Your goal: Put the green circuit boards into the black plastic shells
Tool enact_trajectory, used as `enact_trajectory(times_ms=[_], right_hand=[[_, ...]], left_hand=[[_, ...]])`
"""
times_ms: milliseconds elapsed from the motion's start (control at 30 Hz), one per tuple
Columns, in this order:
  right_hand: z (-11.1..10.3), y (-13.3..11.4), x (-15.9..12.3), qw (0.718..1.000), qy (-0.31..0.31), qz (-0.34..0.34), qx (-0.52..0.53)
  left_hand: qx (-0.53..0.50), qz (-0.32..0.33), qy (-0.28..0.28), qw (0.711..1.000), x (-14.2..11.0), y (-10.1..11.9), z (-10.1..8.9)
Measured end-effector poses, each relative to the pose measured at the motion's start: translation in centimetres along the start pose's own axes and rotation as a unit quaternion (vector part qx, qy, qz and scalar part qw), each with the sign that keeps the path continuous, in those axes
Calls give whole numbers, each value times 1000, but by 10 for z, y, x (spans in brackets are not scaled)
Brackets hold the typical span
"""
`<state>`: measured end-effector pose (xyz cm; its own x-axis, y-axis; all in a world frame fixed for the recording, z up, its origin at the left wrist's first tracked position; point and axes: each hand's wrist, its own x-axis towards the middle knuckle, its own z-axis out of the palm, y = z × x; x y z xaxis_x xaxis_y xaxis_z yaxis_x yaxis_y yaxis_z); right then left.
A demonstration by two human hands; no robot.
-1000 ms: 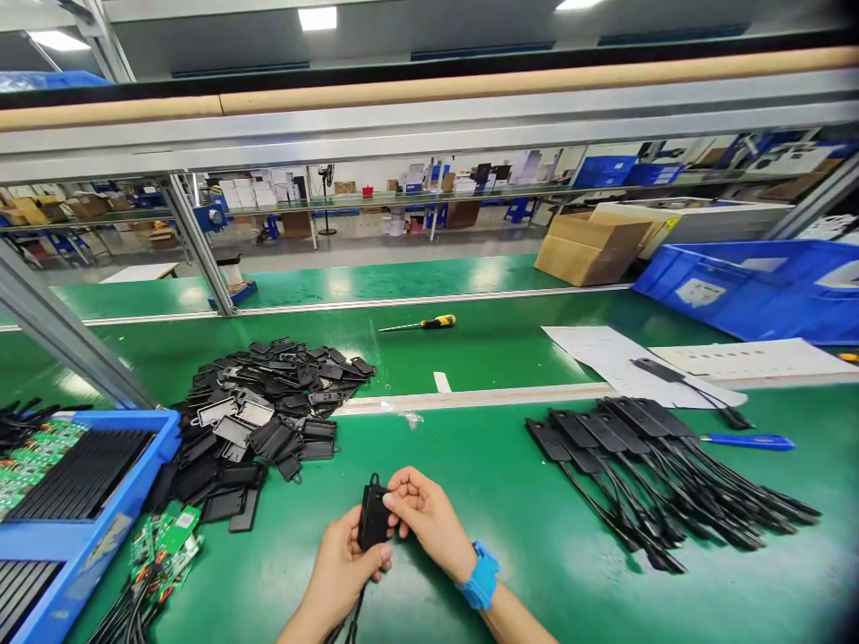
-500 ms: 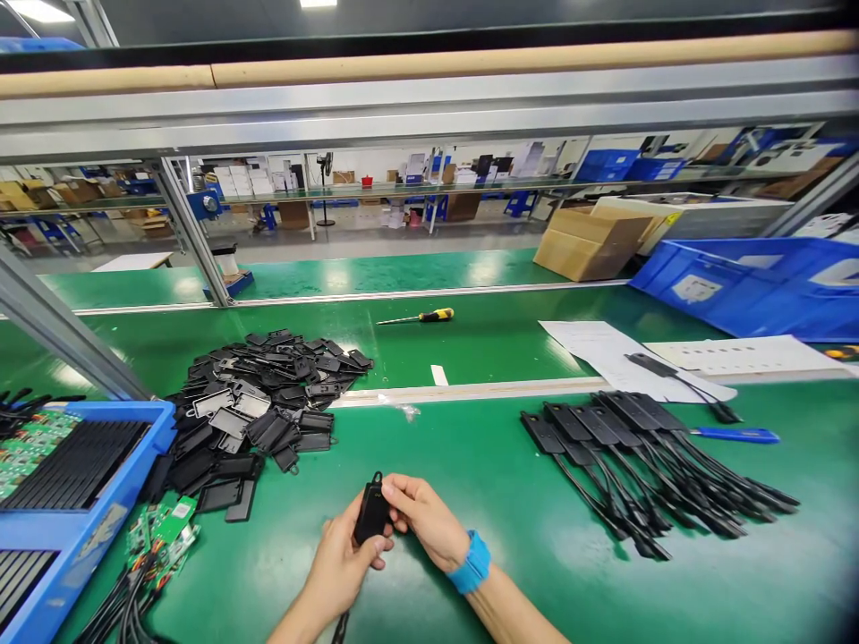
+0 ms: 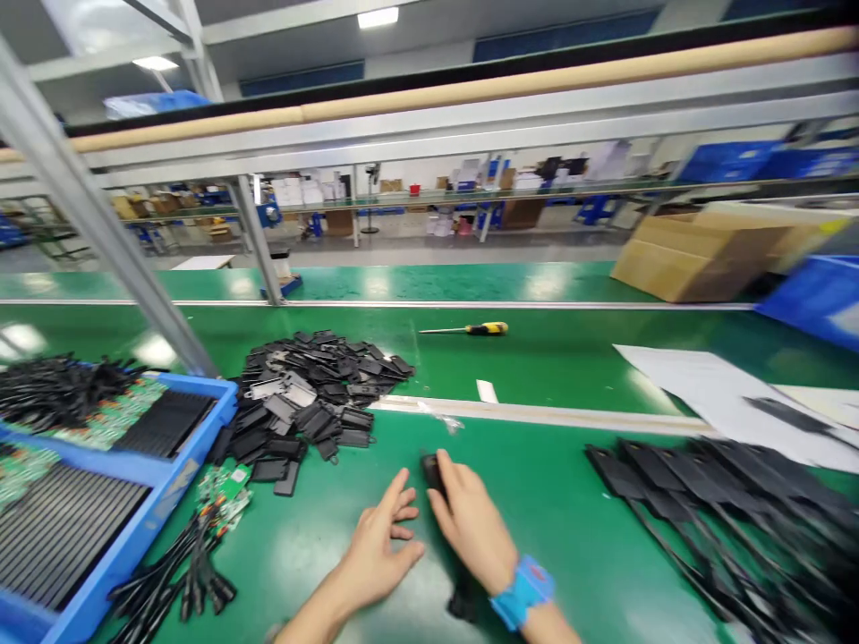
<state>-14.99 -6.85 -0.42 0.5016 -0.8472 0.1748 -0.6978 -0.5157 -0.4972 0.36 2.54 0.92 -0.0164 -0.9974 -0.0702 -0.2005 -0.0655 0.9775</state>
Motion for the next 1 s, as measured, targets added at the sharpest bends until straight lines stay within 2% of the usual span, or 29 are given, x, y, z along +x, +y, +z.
enact_trajectory(times_ms=[67,133,200,267,367,433,533,600,667,700,733,800,833,900,967,1000], right_hand=[[-8,25,4,989,-9,43,-143],[-13,50,5,968,-24,80,-235],[-14,70,4,961,-14,92,-261],[-14,77,1,962,29,75,-259],[-12,67,-4,972,76,26,-220],[-9,53,-4,985,65,-11,-161],[-4,32,-4,997,20,-51,-47],[-4,20,-7,998,-14,-56,27],[-5,7,-10,992,-52,-58,103],[-5,1,-12,984,-76,-59,147],[-5,-5,-14,974,-103,-61,195],[-2,-18,-17,936,-163,-49,307],[1,-24,-18,908,-194,-32,371],[8,-33,-19,829,-236,28,506],[16,-40,-19,731,-229,102,635],[20,-42,-17,684,-205,131,688]], left_hand=[[146,-10,20,989,-8,19,-15],[243,-11,29,970,-19,38,-36],[306,-9,64,950,-33,52,-60],[376,-40,135,916,-51,55,-87],[459,-147,277,831,-82,43,-128],[492,-214,330,776,-104,30,-151],[511,-261,335,748,-128,15,-173],[521,-267,331,740,-135,13,-177],[524,-245,335,744,-133,17,-171],[515,-221,339,755,-129,21,-165],[498,-187,342,775,-122,26,-156],[430,-103,334,833,-103,38,-133],[383,-65,317,865,-92,43,-121],[281,-15,237,930,-70,47,-100],[214,5,148,966,-48,44,-91],[212,14,135,968,-36,40,-91]])
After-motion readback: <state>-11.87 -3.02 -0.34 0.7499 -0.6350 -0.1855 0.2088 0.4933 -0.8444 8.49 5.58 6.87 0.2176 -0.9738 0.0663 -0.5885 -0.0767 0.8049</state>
